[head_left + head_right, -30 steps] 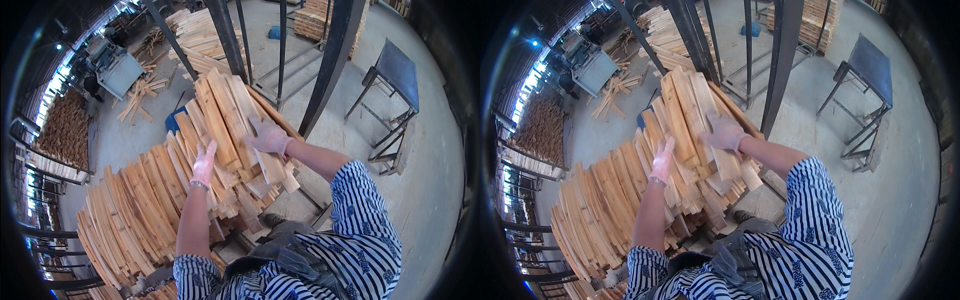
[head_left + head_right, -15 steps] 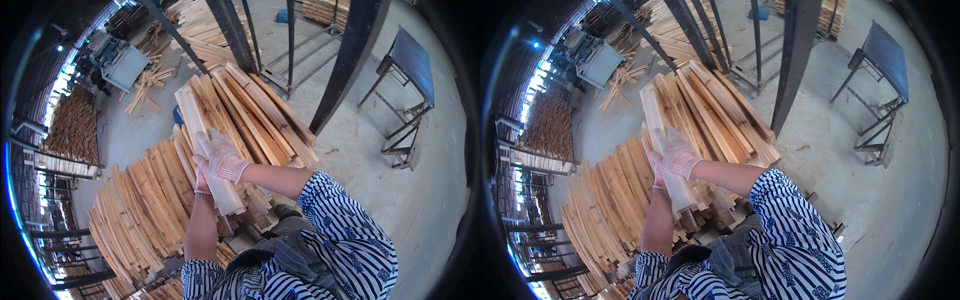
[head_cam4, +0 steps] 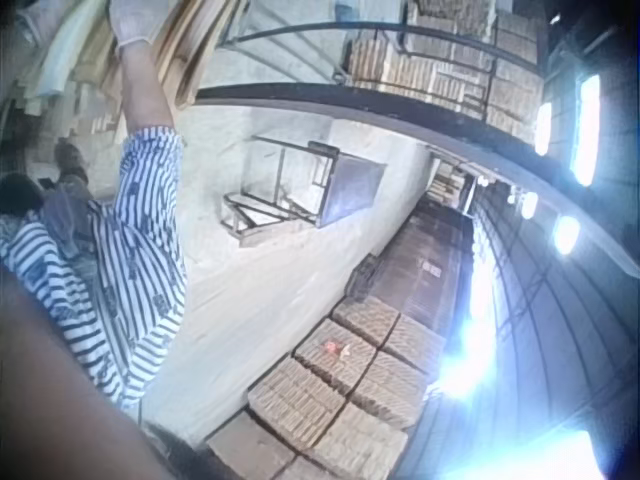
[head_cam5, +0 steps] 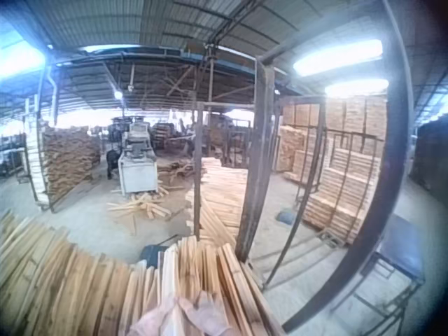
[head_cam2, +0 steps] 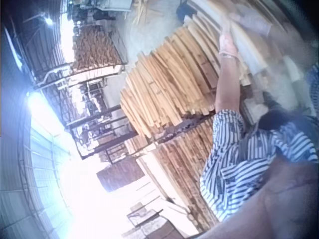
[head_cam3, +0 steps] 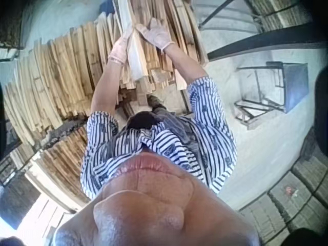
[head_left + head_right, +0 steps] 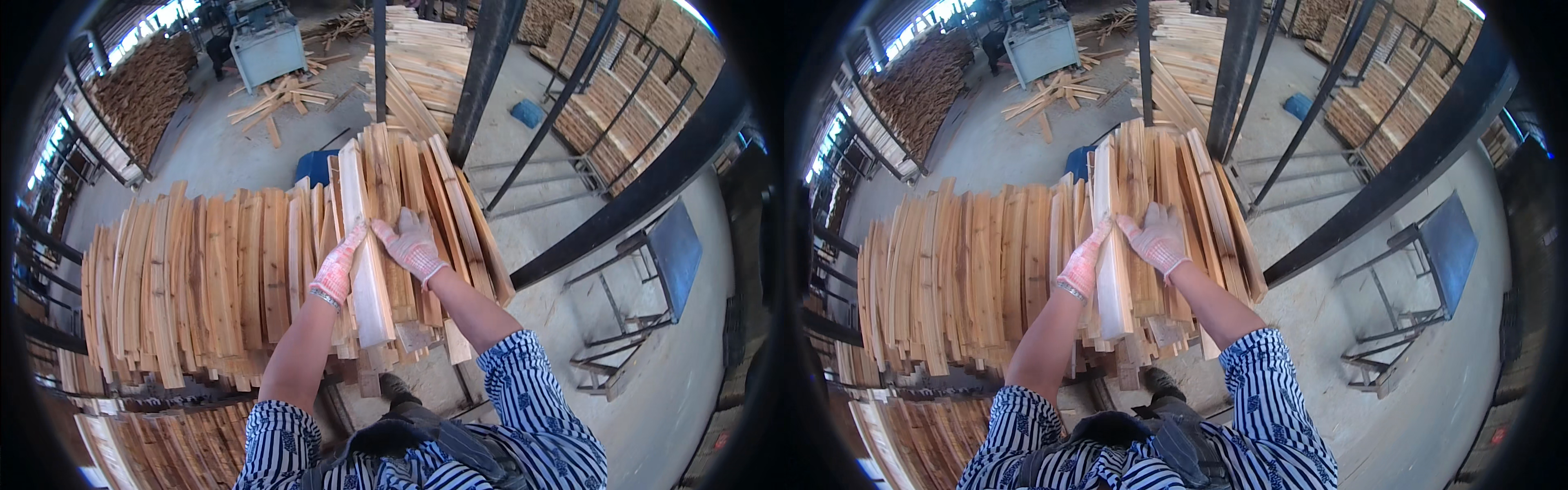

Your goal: The person repeatedly picks up wooden planks from a large pile and stacks them onto a growing stack on a pallet. The person wears gloves and handles the planks one by one, aligning them carefully to build a neat pile.

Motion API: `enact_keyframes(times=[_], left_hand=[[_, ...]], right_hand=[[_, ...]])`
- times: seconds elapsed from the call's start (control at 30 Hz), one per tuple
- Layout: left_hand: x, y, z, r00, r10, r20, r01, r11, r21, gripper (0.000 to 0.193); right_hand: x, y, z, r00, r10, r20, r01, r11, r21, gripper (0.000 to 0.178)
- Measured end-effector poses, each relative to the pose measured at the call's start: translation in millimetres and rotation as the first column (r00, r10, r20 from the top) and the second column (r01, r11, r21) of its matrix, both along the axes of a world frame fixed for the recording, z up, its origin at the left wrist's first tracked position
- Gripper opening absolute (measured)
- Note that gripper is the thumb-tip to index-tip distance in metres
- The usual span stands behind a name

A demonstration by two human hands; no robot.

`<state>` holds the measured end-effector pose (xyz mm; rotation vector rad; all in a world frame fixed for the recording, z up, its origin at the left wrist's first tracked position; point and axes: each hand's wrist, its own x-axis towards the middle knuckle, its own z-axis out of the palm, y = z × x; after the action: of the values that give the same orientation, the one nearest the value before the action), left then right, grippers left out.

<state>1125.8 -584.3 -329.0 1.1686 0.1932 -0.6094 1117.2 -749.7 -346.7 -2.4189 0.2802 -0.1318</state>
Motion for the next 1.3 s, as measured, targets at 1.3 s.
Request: enact_keyframes(times=[1.3], left_hand=[[-417,311,97,0.445,0.775,0.449,-0.862,0.506,-0.018,0.095]], right_hand=[[-203,346,90,0.351,0.926,0.142,-0.465,0.041,0.885,0.104]])
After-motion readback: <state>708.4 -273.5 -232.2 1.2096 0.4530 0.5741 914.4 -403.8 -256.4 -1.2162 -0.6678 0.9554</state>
